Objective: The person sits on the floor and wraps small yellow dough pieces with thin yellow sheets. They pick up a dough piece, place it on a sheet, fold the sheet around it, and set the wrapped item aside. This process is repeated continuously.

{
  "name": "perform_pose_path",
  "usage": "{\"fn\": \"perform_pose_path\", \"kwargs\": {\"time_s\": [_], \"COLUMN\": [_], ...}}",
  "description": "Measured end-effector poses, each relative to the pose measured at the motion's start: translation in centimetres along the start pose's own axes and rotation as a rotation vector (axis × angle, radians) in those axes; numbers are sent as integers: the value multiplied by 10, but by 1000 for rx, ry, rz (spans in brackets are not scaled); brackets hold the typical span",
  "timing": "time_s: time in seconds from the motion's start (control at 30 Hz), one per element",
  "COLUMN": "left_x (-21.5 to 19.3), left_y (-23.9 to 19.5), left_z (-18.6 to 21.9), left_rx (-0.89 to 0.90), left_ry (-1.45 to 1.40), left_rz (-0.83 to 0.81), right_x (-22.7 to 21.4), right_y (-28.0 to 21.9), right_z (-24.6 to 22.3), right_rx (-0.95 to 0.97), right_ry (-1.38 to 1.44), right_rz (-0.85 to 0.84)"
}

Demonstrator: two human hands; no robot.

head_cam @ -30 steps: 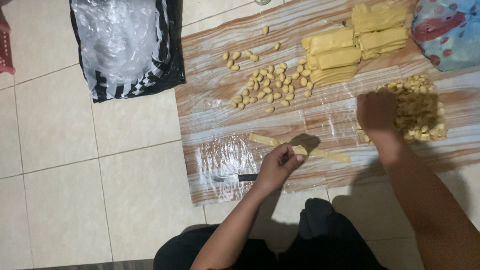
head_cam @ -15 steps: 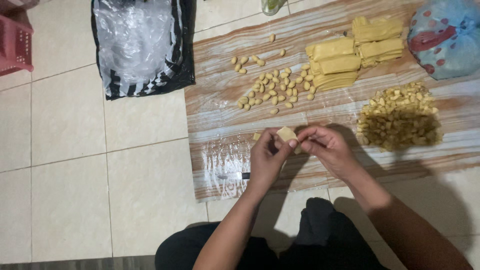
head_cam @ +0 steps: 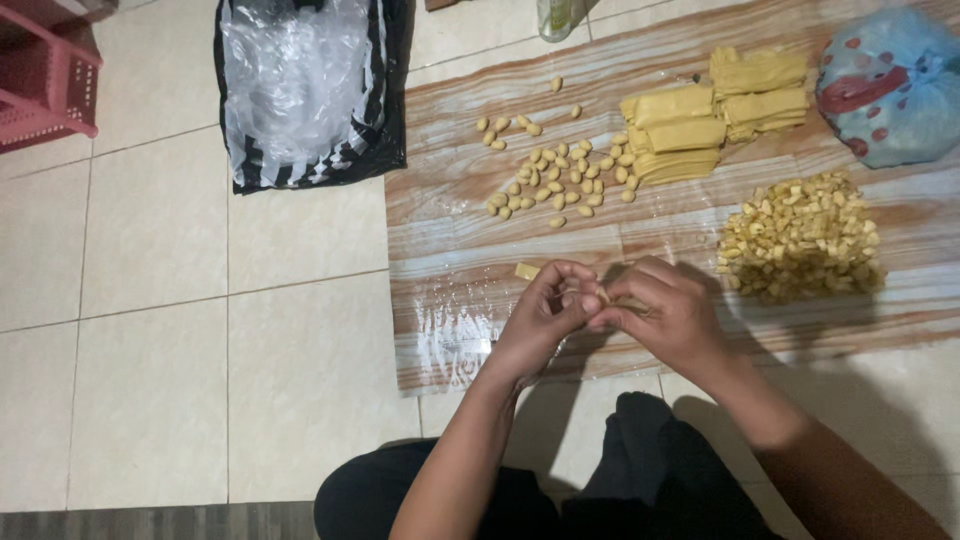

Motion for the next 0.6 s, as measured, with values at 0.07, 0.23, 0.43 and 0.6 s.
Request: {"fn": "perform_pose_path", "kwargs": {"time_s": [0.07,0.23,0.43,0.6], "left_x": [1,-1,5,4], "left_y": [-4,-7,-10,-6], "left_z": [1,6,11,13], "left_rx": [-5,-118,-44,-11], "left_ry": [35,267,209,82], "left_rz": [18,62,4,-13], "right_x": [3,-3,13,21], "right_y": [-1,2,-11,-7], "right_z": [0,6,44,37], "right_rx": [61,57,456,409], "right_ry": [5,-69,684,884], "right_rz": [-56,-112,-220,-179]}}
Point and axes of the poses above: each hand's wrist, its own y-axis towards the middle knuckle, its own x-axis out of the palm, z = x × y, the point moved 7 cm from there along y, towards the middle knuckle, and after that the axes turned 2 degrees about x, right-handed, at the moved point
